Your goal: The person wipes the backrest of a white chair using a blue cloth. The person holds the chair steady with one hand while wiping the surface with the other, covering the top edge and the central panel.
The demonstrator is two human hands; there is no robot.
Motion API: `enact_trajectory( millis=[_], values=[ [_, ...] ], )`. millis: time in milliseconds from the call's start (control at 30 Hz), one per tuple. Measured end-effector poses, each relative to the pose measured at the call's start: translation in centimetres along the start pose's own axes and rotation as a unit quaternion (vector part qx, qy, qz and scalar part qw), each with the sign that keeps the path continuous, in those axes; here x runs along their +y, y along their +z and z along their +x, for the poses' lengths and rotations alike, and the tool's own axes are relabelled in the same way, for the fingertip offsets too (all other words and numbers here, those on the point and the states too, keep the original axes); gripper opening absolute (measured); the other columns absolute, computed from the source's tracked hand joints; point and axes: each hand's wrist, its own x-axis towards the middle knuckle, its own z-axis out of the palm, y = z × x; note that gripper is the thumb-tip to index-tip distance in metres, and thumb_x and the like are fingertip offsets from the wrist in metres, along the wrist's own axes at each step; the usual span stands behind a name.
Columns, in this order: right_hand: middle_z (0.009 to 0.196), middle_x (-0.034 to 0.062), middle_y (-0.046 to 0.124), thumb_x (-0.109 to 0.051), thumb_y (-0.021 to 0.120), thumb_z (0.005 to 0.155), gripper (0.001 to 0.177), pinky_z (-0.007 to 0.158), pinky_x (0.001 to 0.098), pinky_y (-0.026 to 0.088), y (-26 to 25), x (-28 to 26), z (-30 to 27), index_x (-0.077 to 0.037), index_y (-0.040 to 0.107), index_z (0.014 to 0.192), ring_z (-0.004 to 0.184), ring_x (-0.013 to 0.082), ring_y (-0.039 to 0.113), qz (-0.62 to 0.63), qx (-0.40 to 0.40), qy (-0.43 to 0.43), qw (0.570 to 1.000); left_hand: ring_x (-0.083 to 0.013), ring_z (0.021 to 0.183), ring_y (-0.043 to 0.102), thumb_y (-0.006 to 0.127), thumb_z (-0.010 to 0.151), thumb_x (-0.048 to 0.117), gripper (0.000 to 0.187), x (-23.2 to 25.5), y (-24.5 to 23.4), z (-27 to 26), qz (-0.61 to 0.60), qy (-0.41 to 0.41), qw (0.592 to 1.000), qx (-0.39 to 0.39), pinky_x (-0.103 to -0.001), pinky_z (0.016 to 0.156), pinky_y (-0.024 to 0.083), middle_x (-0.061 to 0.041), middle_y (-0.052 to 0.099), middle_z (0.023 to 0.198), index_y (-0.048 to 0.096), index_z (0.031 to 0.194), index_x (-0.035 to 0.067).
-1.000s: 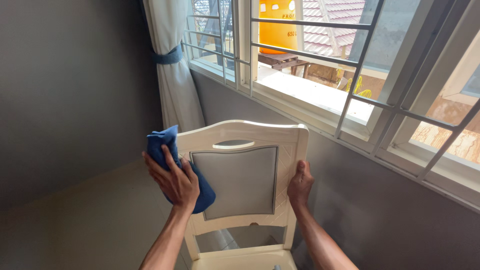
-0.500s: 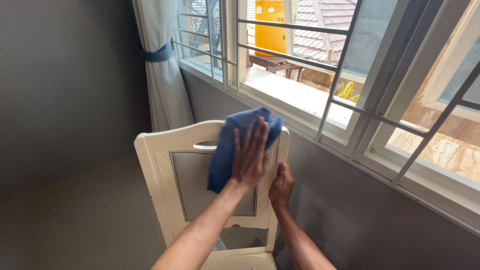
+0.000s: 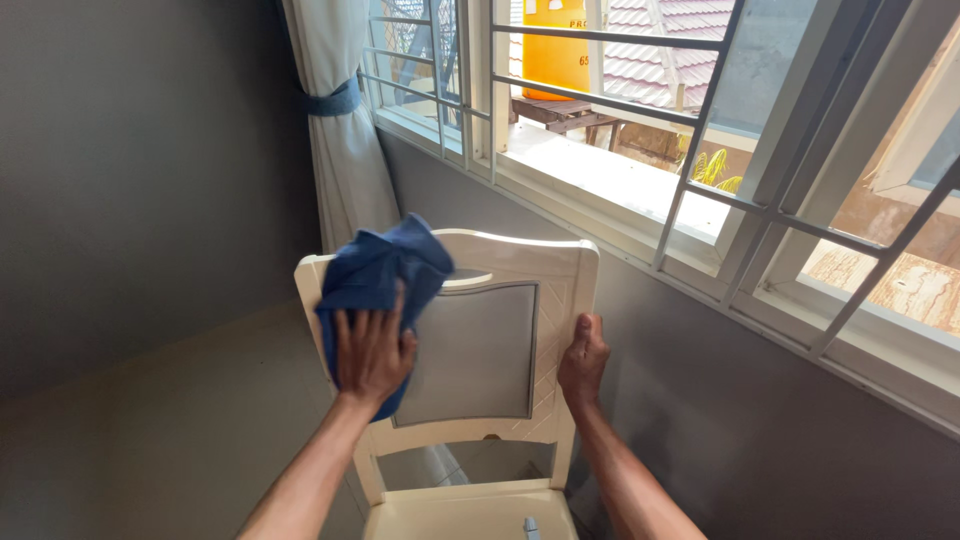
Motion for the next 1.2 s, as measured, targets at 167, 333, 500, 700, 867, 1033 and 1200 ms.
enact_trajectory(
  millis=[167,333,500,700,867,1033,1200],
  values=[
    [0.062,0.0090,0.046,-0.055,0.029,0.110,0.061,0.056,0.0393,0.042,0.4,-1.0,-0.3,-0.003,0.050,0.086,0.059,0.0176,0.048,0.008,0.027,0.013,1.000,-0.0390,0.156,0.023,0.049,0.091,0.024,0.082,-3.3,-1.6,-2.2,-0.007,-0.121,0.992,0.044,-0.069,0.122,0.013,-0.019,0.022,0.171,0.018,0.164,0.003],
    [0.063,0.0095,0.046,-0.056,0.029,0.110,0.062,0.058,0.0406,0.042,0.4,-1.2,-0.3,-0.003,0.051,0.087,0.061,0.0185,0.048,-0.004,0.026,0.024,0.999,-0.0476,0.152,0.025,0.053,0.090,0.024,0.086,1.6,1.5,-2.3,-0.073,-0.102,0.990,0.057,-0.072,0.118,0.007,-0.022,0.018,0.169,0.013,0.163,0.002],
    [0.064,0.0098,0.049,-0.057,0.029,0.109,0.062,0.059,0.0395,0.043,0.4,-0.9,-0.4,-0.003,0.053,0.089,0.062,0.0190,0.050,-0.002,0.024,0.030,0.999,-0.0397,0.135,0.047,0.055,0.093,0.025,0.083,9.4,3.5,2.1,-0.164,-0.036,0.985,-0.036,-0.073,0.117,0.009,-0.016,0.023,0.168,0.013,0.162,0.007],
    [0.063,0.0085,0.054,-0.055,0.027,0.107,0.058,0.055,0.0376,0.045,0.1,-0.6,0.1,-0.005,0.055,0.097,0.060,0.0163,0.057,0.024,0.000,0.022,0.999,-0.0338,0.116,0.058,0.055,0.095,0.022,0.080,17.2,3.0,6.5,-0.225,0.110,0.962,-0.111,-0.070,0.123,0.015,-0.013,0.042,0.162,0.016,0.164,0.010],
    [0.066,0.0095,0.057,-0.054,0.030,0.106,0.064,0.056,0.0375,0.046,-0.3,-0.8,0.1,0.001,0.062,0.110,0.060,0.0172,0.057,0.031,-0.017,-0.001,0.999,-0.0316,0.126,0.056,0.060,0.093,0.028,0.079,14.7,3.7,5.6,-0.169,0.215,0.960,-0.069,-0.066,0.128,0.016,-0.010,0.056,0.145,0.025,0.164,0.021],
    [0.066,0.0091,0.049,-0.053,0.028,0.111,0.059,0.058,0.0382,0.044,-0.1,-0.4,-0.1,-0.004,0.050,0.087,0.062,0.0175,0.051,0.009,-0.008,-0.005,1.000,-0.0356,0.140,0.044,0.055,0.092,0.035,0.081,6.6,3.5,2.2,-0.112,0.060,0.990,-0.060,-0.068,0.122,0.011,-0.011,0.050,0.150,0.019,0.163,0.019],
    [0.066,0.0074,0.045,-0.053,0.029,0.111,0.059,0.059,0.0385,0.042,0.1,-0.6,-0.2,-0.003,0.049,0.086,0.063,0.0174,0.047,0.009,0.001,0.006,1.000,-0.0337,0.147,0.035,0.048,0.093,0.038,0.080,-0.6,2.1,-2.0,-0.008,-0.020,1.000,-0.017,-0.067,0.123,0.007,-0.013,0.038,0.161,0.014,0.164,0.021]
  ],
)
